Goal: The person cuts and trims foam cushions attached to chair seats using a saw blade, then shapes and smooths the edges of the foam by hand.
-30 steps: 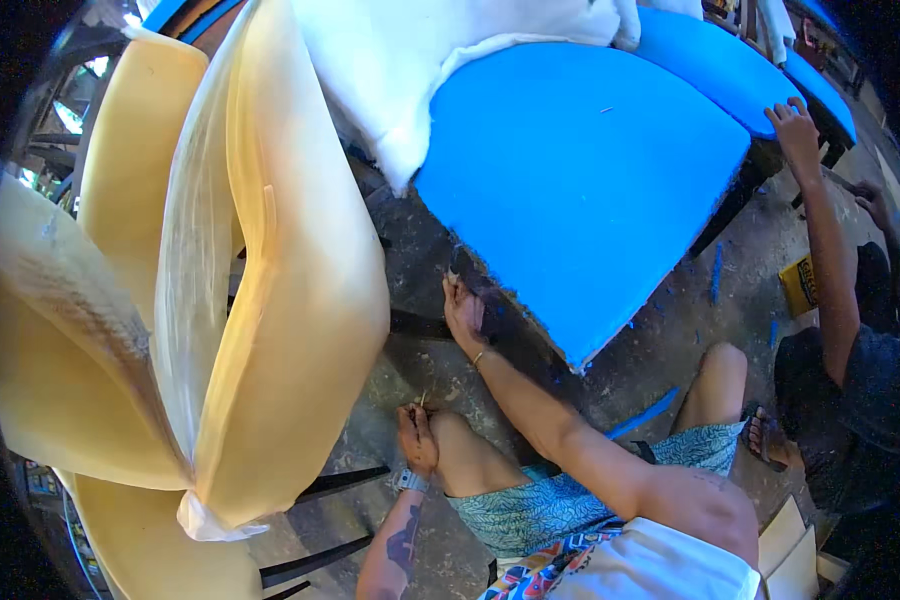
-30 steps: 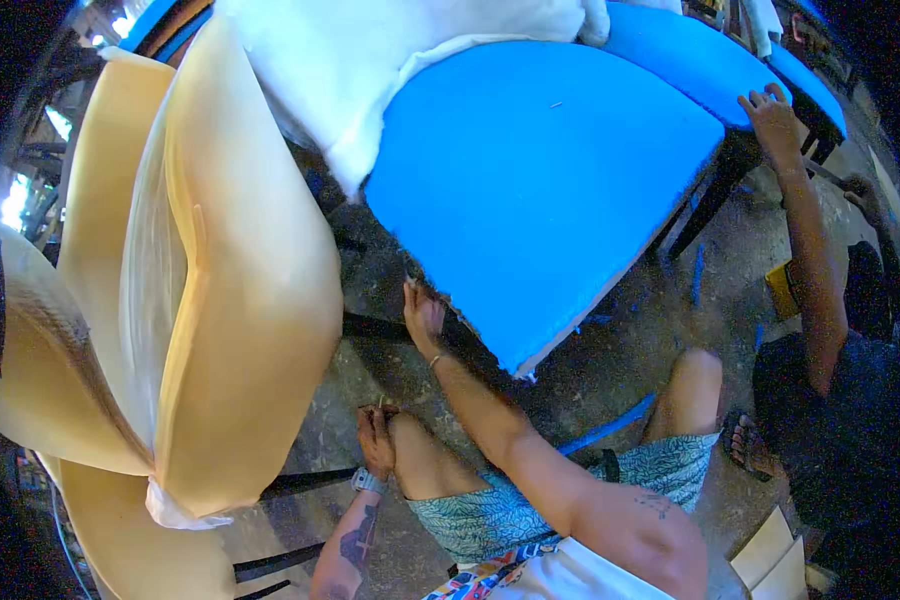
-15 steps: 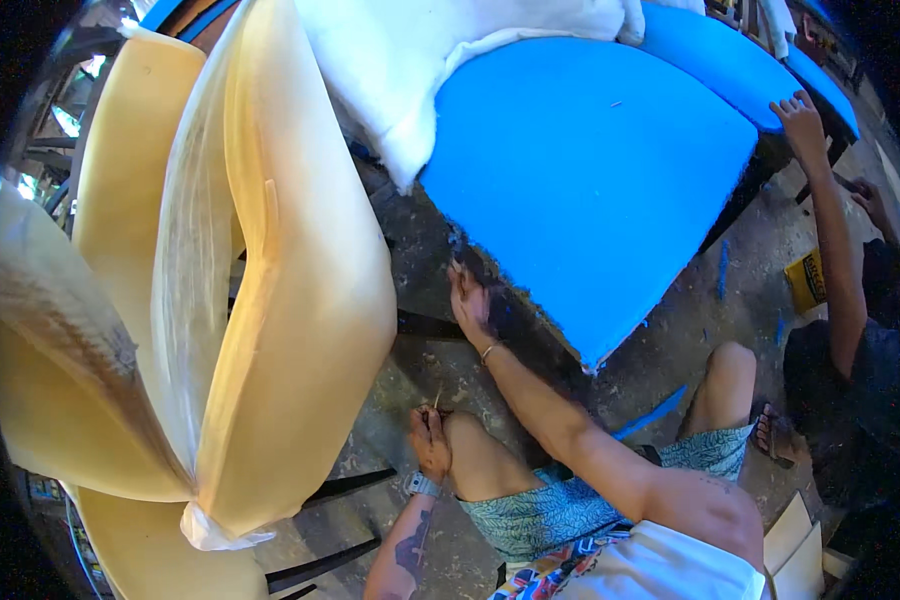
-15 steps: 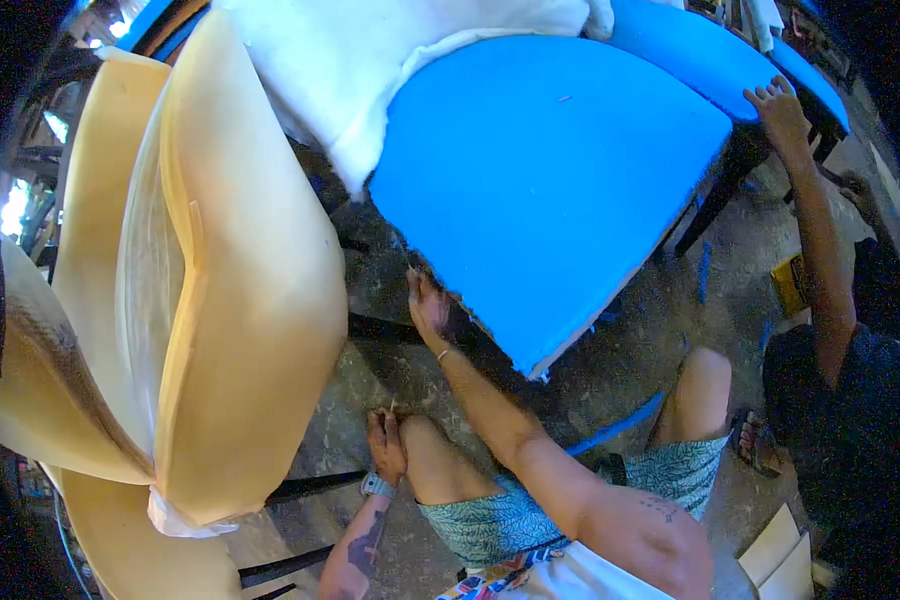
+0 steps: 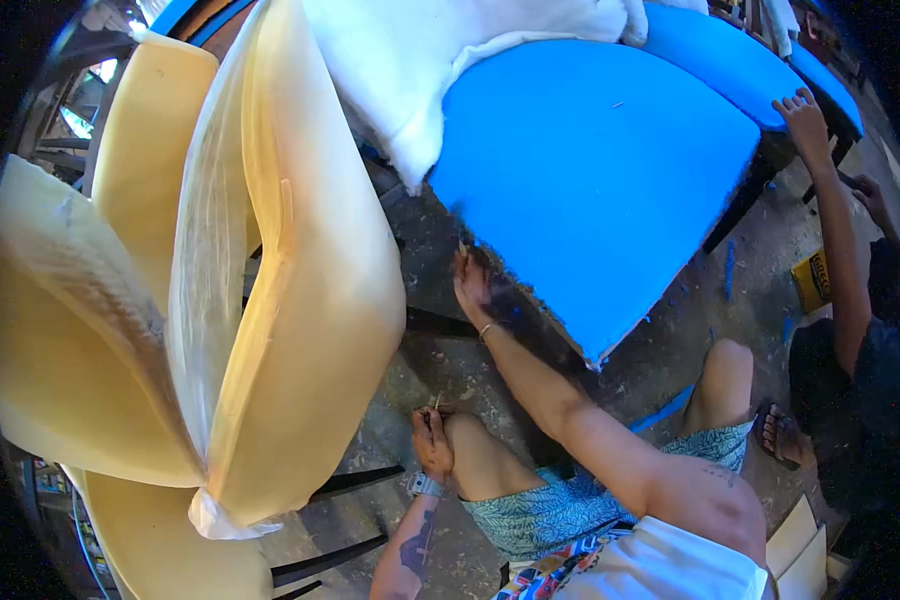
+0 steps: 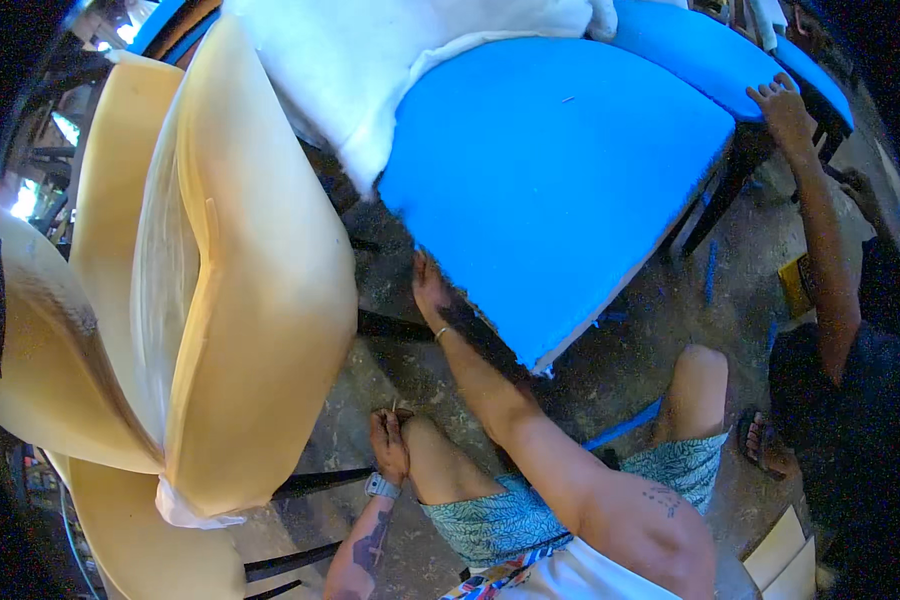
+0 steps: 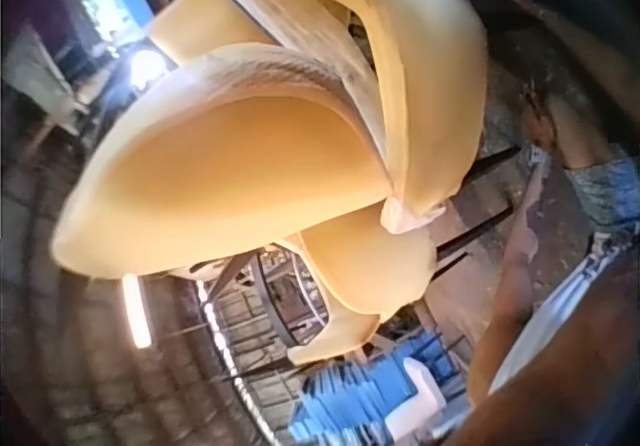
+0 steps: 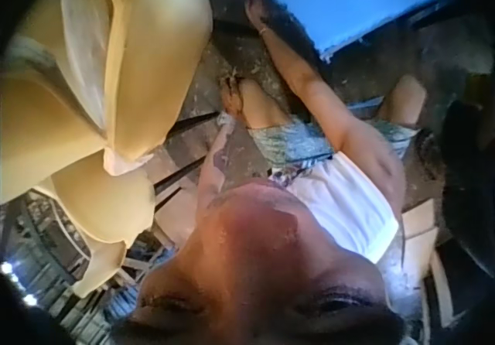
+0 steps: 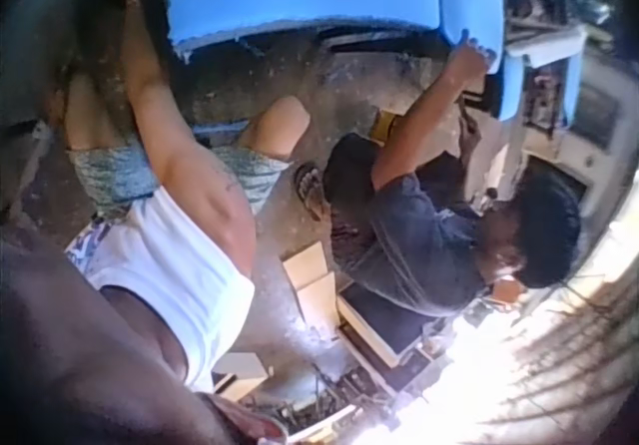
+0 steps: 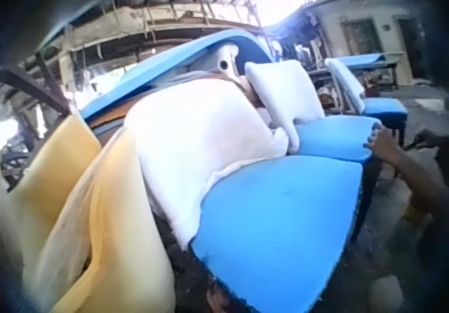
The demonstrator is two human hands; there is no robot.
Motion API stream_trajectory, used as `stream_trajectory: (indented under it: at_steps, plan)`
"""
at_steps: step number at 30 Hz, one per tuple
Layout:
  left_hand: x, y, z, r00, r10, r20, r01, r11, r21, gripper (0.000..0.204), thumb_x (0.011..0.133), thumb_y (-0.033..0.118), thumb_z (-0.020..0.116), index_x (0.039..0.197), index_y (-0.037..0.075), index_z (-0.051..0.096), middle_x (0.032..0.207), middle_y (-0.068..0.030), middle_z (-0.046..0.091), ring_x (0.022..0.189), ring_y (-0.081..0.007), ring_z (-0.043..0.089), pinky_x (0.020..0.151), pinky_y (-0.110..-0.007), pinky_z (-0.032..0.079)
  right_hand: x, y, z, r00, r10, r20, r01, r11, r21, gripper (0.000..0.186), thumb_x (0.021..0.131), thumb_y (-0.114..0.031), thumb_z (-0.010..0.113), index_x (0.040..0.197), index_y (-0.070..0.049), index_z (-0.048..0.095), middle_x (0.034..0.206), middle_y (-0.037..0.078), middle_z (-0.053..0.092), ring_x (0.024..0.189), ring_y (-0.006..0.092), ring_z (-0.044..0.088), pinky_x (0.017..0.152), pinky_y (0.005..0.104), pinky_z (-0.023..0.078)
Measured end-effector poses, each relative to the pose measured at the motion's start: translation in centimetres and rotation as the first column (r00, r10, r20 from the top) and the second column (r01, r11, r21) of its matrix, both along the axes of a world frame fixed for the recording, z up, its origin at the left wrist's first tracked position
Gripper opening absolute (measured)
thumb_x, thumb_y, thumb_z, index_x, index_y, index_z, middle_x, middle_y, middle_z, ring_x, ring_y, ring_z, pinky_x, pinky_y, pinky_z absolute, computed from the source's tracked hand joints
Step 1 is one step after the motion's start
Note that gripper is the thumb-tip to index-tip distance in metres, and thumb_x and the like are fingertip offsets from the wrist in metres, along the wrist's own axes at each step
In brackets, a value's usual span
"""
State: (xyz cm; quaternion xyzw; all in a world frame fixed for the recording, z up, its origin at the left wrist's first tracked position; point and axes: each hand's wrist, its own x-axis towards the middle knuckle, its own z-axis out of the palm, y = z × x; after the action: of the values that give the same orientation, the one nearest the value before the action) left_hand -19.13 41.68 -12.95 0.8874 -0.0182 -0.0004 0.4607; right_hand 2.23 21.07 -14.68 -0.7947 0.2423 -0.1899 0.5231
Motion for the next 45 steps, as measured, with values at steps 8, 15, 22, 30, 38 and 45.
stream_trajectory:
  at_steps: [8, 15, 22, 30, 38, 45]
  plan:
    - [0.5, 0.2, -1.6, 0.996, -0.054, 0.078, 0.064, 0.99, -0.129, 0.026, 0.099, 0.027, 0.041, 0.099, 0.003, 0.051, 0.088, -0.0112, 0.057, 0.076, -0.0232, 0.053, 0.073, -0.034, 0.042, 0.8, 1.7, -0.8, 0.92, -0.074, 0.385, 0.134, 0.982, -0.132, 0.043, 0.099, -0.037, 0.041, 0.122, -0.005, 0.058, 0.116, 0.018, 0.062, 0.096, 0.0364, 0.06, 0.079, 0.049, 0.046]
    - [0.2, 0.7, -1.0, 0.995, -0.065, 0.076, 0.067, 0.997, -0.026, 0.024, 0.099, 0.026, 0.042, 0.099, 0.003, 0.051, 0.088, -0.0128, 0.057, 0.074, -0.0253, 0.054, 0.071, -0.037, 0.043, 0.8, 0.1, -3.3, 1.0, 0.014, 0.017, -0.013, 0.998, -0.06, 0.042, 0.099, -0.037, 0.04, 0.125, -0.007, 0.055, 0.119, 0.017, 0.06, 0.1, 0.036, 0.059, 0.082, 0.0482, 0.045]
    - [0.3, -0.3, -0.5, 0.999, 0.019, 0.035, -0.021, 0.997, 0.075, 0.025, 0.101, 0.024, 0.042, 0.097, 0.002, 0.053, 0.086, -0.0106, 0.059, 0.073, -0.0222, 0.053, 0.073, -0.034, 0.043, -3.3, 1.7, -3.8, 0.983, -0.02, 0.184, 0.029, 0.999, -0.046, 0.042, 0.099, -0.036, 0.039, 0.128, -0.008, 0.051, 0.121, 0.016, 0.059, 0.103, 0.0355, 0.057, 0.085, 0.0475, 0.043]
    - [-0.1, -1.0, 0.2, 0.997, -0.047, 0.055, 0.049, 0.998, -0.038, 0.026, 0.1, 0.025, 0.043, 0.097, 0.001, 0.052, 0.085, -0.0117, 0.058, 0.072, -0.0242, 0.053, 0.071, -0.035, 0.043, 1.6, -0.3, -3.5, 0.996, 0.078, 0.03, -0.075, 0.994, -0.081, 0.042, 0.1, -0.036, 0.037, 0.132, -0.01, 0.048, 0.125, 0.015, 0.057, 0.107, 0.035, 0.055, 0.088, 0.0467, 0.042]
    - [0.8, -1.0, -0.7, 0.994, -0.077, 0.072, 0.082, 0.995, -0.063, 0.026, 0.099, 0.026, 0.043, 0.099, 0.001, 0.051, 0.086, -0.0135, 0.059, 0.071, -0.0258, 0.055, 0.07, -0.037, 0.044, -0.9, -0.1, -3.4, 0.957, 0.039, 0.287, -0.007, 0.994, -0.111, 0.043, 0.1, -0.036, 0.036, 0.135, -0.012, 0.044, 0.128, 0.013, 0.055, 0.111, 0.0345, 0.053, 0.092, 0.0459, 0.041]
    - [0.6, -0.2, -0.9, 0.997, -0.052, 0.065, 0.056, 0.997, -0.053, 0.027, 0.099, 0.026, 0.042, 0.1, 0.001, 0.051, 0.085, -0.0131, 0.058, 0.071, -0.0248, 0.054, 0.071, -0.036, 0.044, 1.3, 0.7, -2.9, 0.967, 0.0, 0.253, 0.029, 0.993, -0.111, 0.044, 0.1, -0.035, 0.035, 0.138, -0.013, 0.041, 0.13, 0.012, 0.053, 0.115, 0.034, 0.051, 0.095, 0.0451, 0.04]
